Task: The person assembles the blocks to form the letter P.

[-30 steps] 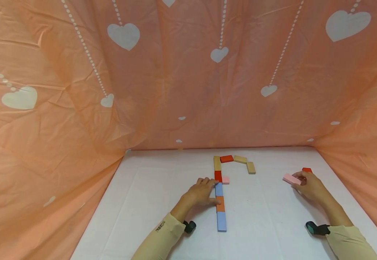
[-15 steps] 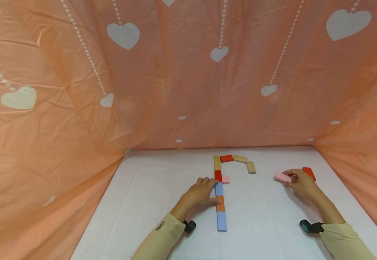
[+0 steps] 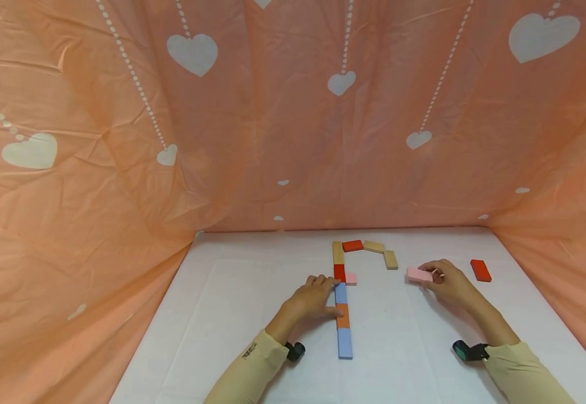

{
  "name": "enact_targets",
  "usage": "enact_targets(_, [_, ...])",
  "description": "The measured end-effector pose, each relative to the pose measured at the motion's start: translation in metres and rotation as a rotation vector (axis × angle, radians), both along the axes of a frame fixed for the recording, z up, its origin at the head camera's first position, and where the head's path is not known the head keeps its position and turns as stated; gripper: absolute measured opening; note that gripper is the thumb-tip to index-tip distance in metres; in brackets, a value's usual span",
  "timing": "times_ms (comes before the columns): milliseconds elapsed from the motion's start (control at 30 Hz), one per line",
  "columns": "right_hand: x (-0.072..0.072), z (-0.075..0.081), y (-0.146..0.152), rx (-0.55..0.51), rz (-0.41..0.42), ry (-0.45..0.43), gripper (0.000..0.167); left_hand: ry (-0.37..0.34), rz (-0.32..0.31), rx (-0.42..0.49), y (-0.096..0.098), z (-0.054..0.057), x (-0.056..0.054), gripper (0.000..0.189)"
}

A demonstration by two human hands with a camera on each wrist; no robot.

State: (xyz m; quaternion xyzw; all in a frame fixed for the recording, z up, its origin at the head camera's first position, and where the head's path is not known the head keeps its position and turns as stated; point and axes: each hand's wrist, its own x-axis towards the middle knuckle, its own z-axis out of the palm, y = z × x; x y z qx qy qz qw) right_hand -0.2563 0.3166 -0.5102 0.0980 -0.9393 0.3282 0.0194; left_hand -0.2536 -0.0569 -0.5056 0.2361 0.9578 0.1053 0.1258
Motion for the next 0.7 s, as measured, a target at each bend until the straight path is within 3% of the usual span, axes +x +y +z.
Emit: enact_targets(700, [-0.012,-0.006,-0.046,-0.087,0.168,0.107,0.032,0.003,-0.010,0.006,0.000,0.002,0.000,0.083])
